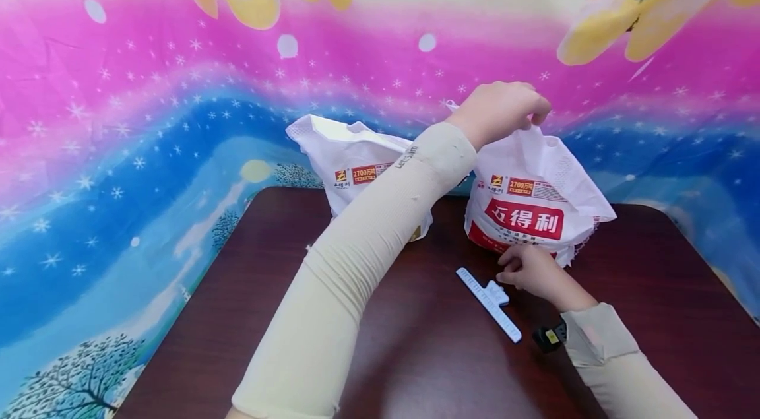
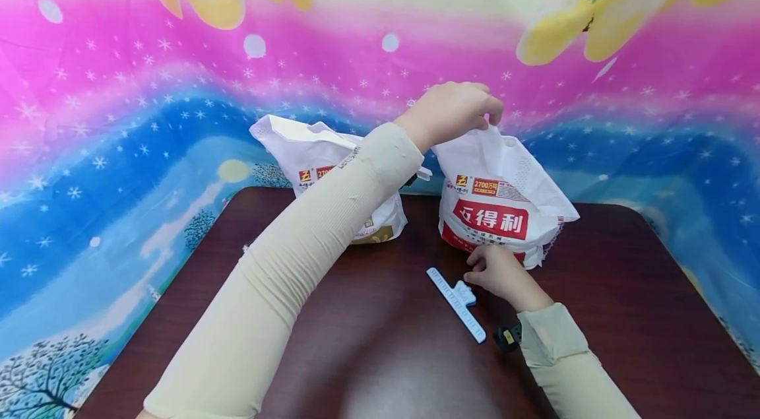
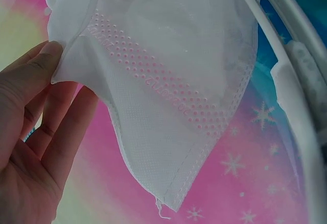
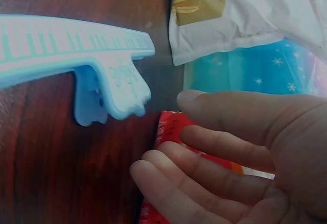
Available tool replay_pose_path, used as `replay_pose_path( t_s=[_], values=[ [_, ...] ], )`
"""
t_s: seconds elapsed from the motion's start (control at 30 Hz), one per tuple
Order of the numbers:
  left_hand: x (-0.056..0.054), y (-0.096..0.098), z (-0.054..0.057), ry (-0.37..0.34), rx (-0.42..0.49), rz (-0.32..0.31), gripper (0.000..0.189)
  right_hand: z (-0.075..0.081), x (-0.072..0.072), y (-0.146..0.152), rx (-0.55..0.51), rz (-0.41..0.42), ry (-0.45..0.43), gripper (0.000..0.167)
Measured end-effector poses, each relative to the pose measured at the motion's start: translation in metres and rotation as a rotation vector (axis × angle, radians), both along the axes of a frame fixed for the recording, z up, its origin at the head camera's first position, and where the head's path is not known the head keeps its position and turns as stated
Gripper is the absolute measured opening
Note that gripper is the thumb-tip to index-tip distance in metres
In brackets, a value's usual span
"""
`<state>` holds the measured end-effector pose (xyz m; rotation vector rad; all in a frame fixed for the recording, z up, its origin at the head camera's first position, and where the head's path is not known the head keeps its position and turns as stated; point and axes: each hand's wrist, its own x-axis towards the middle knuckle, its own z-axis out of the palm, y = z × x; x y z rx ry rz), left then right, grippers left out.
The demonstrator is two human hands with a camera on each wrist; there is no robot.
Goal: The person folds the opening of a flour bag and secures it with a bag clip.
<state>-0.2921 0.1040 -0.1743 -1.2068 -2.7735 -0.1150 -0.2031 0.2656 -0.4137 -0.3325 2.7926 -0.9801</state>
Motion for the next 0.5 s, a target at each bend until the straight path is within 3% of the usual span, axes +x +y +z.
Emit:
replay_pose_path(
  t_s=[0.23, 0.5],
  values=[
    [0.0, 0.0, -0.001, -0.022, 0.021, 0.005, 0.027, -0.011, -0.003, -0.007, 0.011, -0.007, -0.05, 0.028],
    [-0.001, -0.001, -0.003, -0.044, 0.029, 0.013, 0.031, -0.016, -0.005, -0.014, 0.014, 0.045, -0.016, 0.02]
  ],
)
